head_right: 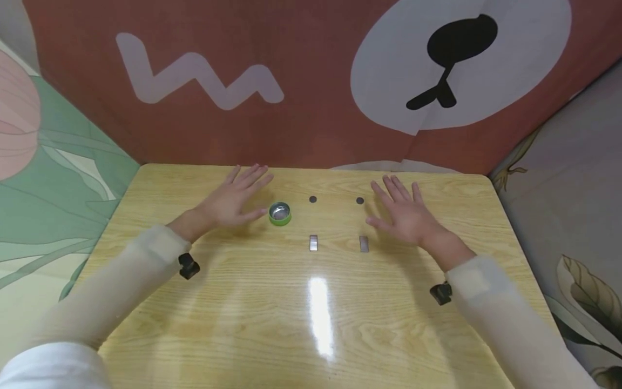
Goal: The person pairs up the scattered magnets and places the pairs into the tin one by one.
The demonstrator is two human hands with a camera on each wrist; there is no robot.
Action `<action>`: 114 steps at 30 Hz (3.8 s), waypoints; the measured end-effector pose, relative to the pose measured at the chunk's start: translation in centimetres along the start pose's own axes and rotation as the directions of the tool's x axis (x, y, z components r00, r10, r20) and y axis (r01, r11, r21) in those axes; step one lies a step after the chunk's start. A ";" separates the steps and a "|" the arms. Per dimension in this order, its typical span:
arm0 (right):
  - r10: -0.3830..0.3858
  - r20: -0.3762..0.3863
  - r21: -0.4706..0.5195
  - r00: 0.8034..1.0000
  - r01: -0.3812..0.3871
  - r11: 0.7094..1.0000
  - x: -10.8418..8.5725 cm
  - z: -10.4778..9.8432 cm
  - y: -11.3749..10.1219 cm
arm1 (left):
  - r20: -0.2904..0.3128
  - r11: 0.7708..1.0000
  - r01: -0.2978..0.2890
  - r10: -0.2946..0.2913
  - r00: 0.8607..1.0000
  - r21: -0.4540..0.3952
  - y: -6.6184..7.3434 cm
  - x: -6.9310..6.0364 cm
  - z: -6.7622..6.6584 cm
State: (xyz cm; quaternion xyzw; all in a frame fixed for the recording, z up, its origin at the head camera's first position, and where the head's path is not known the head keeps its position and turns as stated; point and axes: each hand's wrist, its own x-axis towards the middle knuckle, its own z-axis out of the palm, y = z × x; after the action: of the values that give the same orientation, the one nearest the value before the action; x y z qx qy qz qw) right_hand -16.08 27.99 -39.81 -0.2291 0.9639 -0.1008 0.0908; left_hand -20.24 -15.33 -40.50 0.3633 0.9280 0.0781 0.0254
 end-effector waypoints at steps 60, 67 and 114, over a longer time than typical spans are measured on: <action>-0.229 -0.212 0.001 0.950 0.234 0.972 -2.7 7.9 -1.4 | -0.051 0.994 0.031 -0.037 0.998 -0.107 11.5 2.1 8.8; -0.191 -0.234 0.002 0.953 0.197 0.980 -2.6 8.1 -1.7 | -0.064 0.993 0.040 -0.047 0.997 -0.111 11.6 2.3 9.0; -0.154 -0.256 0.004 0.954 0.161 0.987 -1.5 8.4 -2.6 | -0.007 0.993 0.020 -0.021 1.000 -0.114 12.8 4.7 8.9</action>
State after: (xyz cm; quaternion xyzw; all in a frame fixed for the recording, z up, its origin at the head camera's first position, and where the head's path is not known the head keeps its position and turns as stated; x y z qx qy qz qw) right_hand -11.80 25.14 -47.12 -0.2892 0.9449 -0.1481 -0.0392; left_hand -14.23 -1.76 -47.18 0.3513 0.9259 0.1320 0.0429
